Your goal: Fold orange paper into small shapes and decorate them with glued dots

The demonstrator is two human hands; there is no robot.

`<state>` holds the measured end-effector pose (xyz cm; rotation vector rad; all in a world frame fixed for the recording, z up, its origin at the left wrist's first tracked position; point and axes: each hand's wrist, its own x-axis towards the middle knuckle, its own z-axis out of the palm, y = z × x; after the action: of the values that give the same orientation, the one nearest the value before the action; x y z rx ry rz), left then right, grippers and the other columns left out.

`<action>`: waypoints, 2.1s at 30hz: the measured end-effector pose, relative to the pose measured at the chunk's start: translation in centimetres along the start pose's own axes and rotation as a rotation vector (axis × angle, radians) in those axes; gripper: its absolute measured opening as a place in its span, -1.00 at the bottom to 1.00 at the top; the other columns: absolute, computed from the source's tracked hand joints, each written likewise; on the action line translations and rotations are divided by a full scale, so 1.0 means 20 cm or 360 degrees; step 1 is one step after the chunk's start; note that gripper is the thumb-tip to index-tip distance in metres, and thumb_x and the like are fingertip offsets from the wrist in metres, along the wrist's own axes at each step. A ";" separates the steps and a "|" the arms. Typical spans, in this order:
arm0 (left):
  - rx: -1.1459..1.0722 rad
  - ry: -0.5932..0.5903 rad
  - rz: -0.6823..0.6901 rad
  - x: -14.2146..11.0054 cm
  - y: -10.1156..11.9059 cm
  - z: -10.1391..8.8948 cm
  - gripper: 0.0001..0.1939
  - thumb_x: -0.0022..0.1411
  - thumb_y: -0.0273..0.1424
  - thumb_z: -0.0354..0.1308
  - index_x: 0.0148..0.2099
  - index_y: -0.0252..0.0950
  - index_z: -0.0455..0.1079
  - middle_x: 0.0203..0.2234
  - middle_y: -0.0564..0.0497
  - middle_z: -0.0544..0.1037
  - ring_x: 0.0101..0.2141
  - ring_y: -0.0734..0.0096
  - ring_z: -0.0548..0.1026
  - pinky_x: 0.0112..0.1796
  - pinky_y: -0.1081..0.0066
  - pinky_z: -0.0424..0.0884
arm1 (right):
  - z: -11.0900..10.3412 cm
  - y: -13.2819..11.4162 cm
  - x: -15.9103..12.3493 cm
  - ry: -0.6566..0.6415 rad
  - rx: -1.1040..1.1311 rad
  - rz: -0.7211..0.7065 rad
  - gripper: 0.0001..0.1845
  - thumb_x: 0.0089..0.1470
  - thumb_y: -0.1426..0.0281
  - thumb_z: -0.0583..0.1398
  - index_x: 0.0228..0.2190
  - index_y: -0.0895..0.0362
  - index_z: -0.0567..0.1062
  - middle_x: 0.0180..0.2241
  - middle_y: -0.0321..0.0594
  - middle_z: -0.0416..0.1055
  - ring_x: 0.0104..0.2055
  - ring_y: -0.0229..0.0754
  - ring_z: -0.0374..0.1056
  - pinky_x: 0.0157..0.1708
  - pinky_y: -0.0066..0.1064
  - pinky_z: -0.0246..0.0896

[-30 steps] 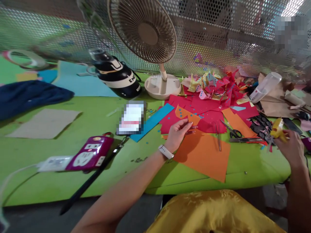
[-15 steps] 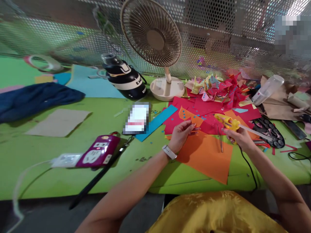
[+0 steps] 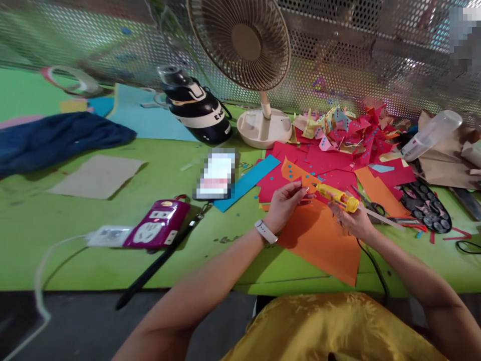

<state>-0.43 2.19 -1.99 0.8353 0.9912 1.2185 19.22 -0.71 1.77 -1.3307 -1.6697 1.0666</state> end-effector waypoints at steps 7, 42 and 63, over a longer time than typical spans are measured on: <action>-0.0003 -0.0054 0.0003 -0.01 0.00 0.01 -0.56 -0.07 -0.09 0.47 -0.29 -0.28 0.46 -0.41 0.04 0.61 -0.33 0.27 0.65 -0.28 0.33 0.59 | 0.01 -0.03 0.00 0.0038 0.0069 -0.0059 -0.58 0.03 -0.02 0.26 -0.38 0.09 0.44 -0.44 -0.20 0.43 -0.47 -0.23 0.29 -0.54 -0.43 0.24; 0.0057 -0.0087 0.0029 -0.01 -0.01 0.00 -0.55 -0.03 -0.08 0.44 -0.19 -0.27 0.51 -0.38 0.01 0.63 -0.30 0.20 0.67 -0.26 0.28 0.60 | 0.02 0.03 0.01 0.0033 0.0047 0.0017 -0.59 0.05 -0.01 0.24 -0.34 0.09 0.45 -0.60 -0.35 0.21 -0.58 -0.29 0.15 -0.64 -0.46 0.08; 0.0034 -0.0124 0.0059 0.00 -0.03 -0.01 -0.56 -0.02 -0.10 0.45 -0.20 -0.29 0.52 -0.40 0.01 0.64 -0.34 0.21 0.67 -0.28 0.29 0.60 | 0.01 0.06 0.02 0.0069 -0.0099 -0.0154 -0.58 0.11 -0.02 0.20 -0.29 0.09 0.49 -0.38 -0.11 0.51 -0.34 -0.08 0.46 -0.32 -0.29 0.39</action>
<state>-0.37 2.08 -2.56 0.9144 0.9309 1.1996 19.34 -0.21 0.50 -1.2894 -1.7289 0.9307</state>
